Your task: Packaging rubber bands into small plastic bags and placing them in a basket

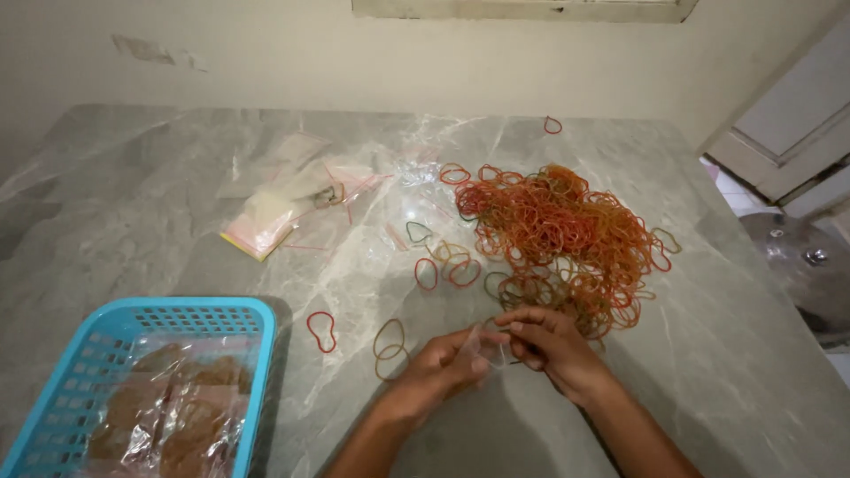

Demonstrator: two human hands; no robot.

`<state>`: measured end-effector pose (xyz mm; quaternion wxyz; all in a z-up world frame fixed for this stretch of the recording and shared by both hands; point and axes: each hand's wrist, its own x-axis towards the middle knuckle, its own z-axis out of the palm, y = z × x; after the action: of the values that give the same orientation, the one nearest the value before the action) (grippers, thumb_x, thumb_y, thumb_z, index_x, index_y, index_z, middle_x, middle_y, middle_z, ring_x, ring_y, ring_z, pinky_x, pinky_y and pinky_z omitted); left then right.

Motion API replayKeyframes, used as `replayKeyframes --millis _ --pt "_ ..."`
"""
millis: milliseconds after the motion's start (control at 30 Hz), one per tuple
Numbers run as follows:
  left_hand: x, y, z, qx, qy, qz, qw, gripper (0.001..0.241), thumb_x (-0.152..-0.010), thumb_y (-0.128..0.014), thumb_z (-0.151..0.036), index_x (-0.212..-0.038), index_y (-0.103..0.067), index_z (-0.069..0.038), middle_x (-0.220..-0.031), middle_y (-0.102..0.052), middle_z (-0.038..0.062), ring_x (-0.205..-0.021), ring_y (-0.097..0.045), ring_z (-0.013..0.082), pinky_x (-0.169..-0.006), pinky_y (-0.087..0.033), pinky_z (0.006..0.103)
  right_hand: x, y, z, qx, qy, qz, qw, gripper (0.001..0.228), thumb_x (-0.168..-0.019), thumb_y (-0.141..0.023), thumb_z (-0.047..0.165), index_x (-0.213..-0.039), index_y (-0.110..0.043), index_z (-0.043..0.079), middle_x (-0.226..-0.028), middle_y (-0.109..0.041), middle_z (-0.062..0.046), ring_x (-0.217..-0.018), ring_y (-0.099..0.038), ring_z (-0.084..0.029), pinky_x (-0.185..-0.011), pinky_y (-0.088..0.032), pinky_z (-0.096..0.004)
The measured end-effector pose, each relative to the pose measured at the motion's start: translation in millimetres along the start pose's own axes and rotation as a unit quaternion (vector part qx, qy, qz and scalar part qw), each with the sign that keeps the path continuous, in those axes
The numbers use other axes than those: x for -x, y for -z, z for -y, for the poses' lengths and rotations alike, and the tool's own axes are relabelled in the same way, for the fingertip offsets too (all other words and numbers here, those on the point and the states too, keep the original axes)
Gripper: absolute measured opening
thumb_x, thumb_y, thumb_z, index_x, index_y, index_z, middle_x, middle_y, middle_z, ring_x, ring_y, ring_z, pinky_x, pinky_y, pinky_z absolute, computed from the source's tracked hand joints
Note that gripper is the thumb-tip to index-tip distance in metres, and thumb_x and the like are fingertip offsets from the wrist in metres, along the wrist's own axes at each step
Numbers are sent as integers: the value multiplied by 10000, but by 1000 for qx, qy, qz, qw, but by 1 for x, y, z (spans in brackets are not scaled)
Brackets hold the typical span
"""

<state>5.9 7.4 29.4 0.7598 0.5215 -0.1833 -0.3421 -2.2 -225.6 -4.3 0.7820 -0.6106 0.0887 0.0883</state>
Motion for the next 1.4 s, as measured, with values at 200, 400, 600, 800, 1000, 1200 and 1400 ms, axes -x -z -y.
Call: replayKeyframes --millis 200,400,600,800,1000,1200,1400 --pt "-6 8 13 14 -29 22 999 583 -838 -725 -477 -1302 -683 -125 -1043 -666 -46 -781 -466 40 -673 -329 204 -6 4 -11 -15 34 15 999 229 -897 -684 104 -1039 -759 -59 -496 -467 -44 -418 -360 -110 -417 -212 -239" --pt "-6 10 9 -44 17 -6 999 508 -886 -670 -393 -1329 -694 -147 -1067 -670 -65 -855 -534 36 -710 -385 183 -3 4 -4 14 0 -9 1000 287 -926 -650 120 -1081 -732 -106 -546 -519 -103 -427 -383 -128 -447 -246 -262" --pt "-4 6 10 -7 7 -1 1000 495 -911 -702 -435 -1328 -687 -168 -923 -622 -95 -717 -471 -4 -630 -312 143 -2 9 -6 -5 -20 -11 1000 258 -927 -679 106 -1064 -768 -94 -567 -547 -125 -430 -326 -126 -436 -206 -279" --pt "-9 12 22 43 5 11 999 495 -918 -713 -329 -1355 -653 -105 -1086 -687 -40 -841 -543 17 -730 -411 167 1 -2 5 22 -10 -16 1000 258 -954 -639 90 -1063 -758 -111 -553 -543 -120 -430 -352 -138 -446 -227 -295" --pt "-6 11 21 27 -3 12 1000 527 -902 -720 -366 -1358 -664 -108 -978 -648 -86 -759 -475 -4 -659 -342 155 -7 8 -16 -6 11 -4 1000 256 -900 -679 81 -1060 -763 -100 -538 -527 -117 -426 -339 -120 -411 -204 -253" --pt "-6 11 17 26 7 6 1000 576 -872 -729 -430 -1336 -665 -95 -931 -596 -62 -823 -513 35 -726 -391 169 -2 2 -4 -8 6 1 1000 237 -922 -653 63 -1069 -752 -95 -575 -567 -126 -434 -351 -127 -438 -225 -266" --pt "-6 6 13 17 -11 12 1000 601 -852 -715 -473 -1329 -665 -111 -916 -625 -77 -765 -496 21 -687 -363 186 -4 5 -6 18 10 -14 1000 250 -918 -659 83 -1064 -769 -87 -568 -572 -123 -415 -346 -114 -405 -215 -250"
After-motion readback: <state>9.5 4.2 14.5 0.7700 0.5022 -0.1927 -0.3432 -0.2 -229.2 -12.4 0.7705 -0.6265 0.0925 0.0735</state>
